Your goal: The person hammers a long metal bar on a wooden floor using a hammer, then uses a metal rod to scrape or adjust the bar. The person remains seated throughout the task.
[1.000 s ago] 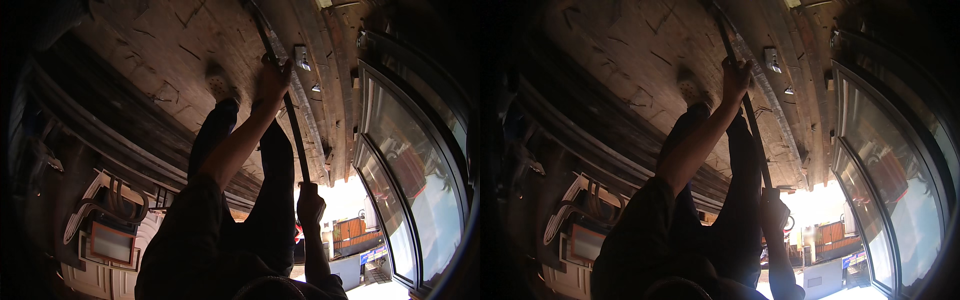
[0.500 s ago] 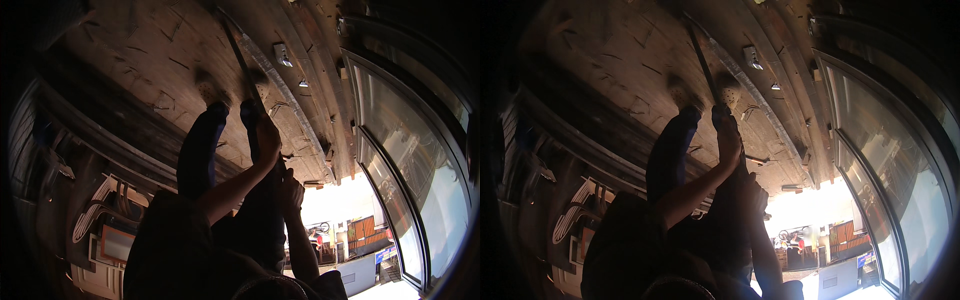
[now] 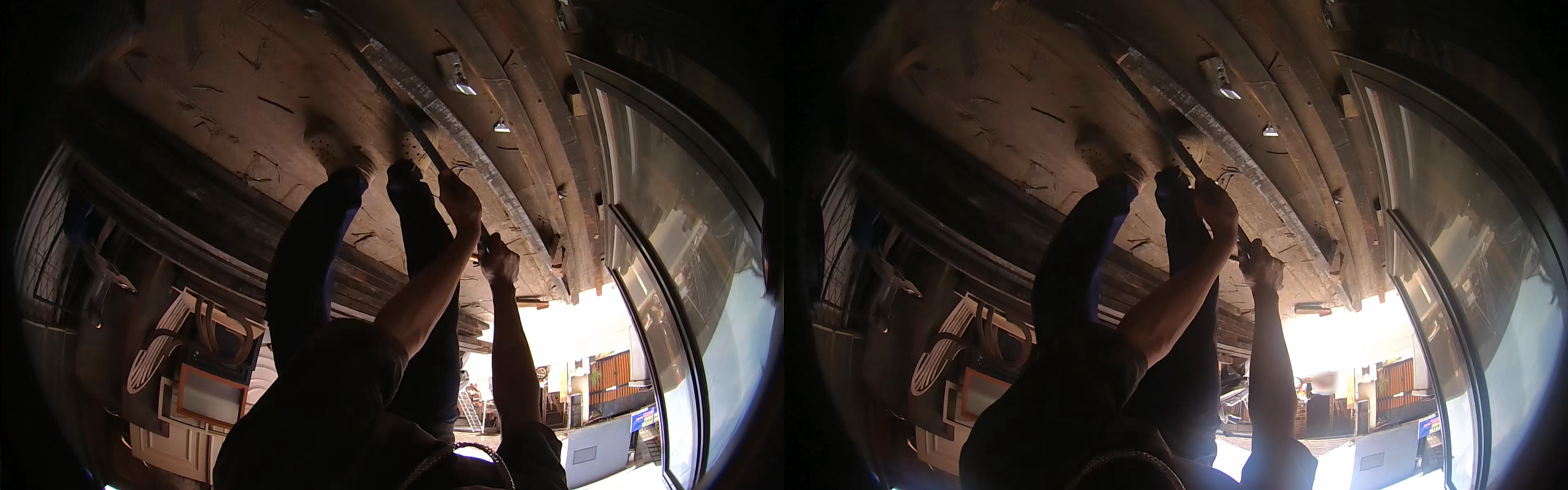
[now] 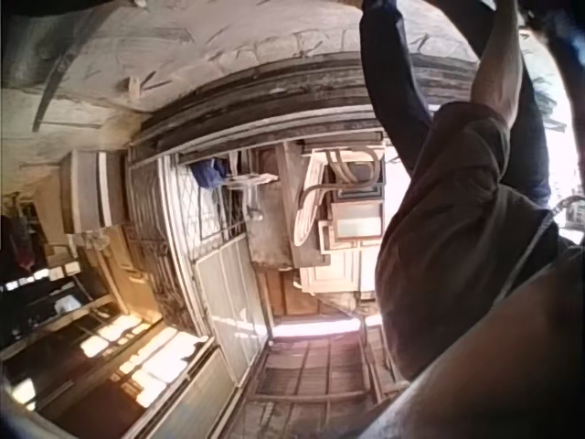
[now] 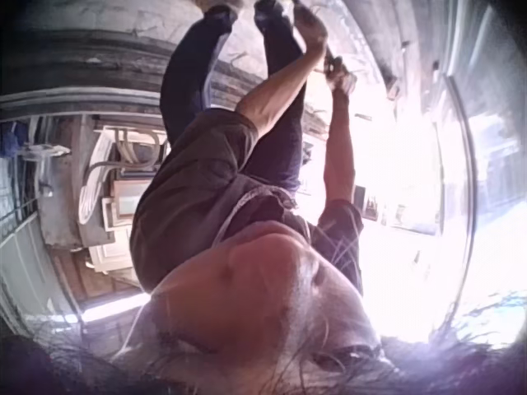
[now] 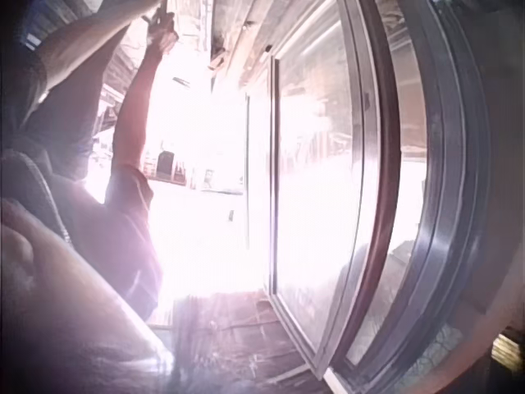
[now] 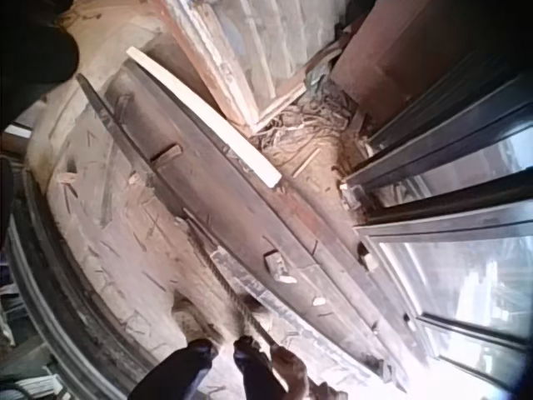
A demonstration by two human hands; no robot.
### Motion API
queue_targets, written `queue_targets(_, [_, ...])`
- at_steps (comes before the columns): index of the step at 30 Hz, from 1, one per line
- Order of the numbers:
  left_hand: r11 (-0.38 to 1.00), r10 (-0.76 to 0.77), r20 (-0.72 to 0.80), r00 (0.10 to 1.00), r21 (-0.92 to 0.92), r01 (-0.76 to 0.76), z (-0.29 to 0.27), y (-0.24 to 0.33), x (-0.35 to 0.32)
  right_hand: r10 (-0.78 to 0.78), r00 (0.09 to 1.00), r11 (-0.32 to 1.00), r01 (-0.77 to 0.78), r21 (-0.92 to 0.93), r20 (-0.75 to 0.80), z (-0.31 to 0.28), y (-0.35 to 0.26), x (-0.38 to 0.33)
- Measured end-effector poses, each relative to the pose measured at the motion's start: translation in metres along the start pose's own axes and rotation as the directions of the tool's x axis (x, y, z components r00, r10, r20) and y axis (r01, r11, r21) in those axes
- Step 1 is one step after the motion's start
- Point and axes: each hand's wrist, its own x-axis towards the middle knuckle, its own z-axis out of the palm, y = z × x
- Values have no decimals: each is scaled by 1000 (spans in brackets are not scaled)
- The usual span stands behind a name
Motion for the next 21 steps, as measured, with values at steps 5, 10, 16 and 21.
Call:
queue_targets(5, [984,-119,-44,992,-137,112,57,7,4,-42,984,999,39,-23,-172,18,52,54])
queue_targets(10, [988,-79,314,946,-102,116,60,16,28,48,998,984,-39,175,-47,-13,89,92])
queue_targets(16, [998,50,109,993,28,-54,-12,-5,135,103,991,990,-110,83,84,0,53,52])
queue_targets(21, [908,251,171,953,300,-293,-53,-17,226,108,984,984,-126,125,142,38,7,17])
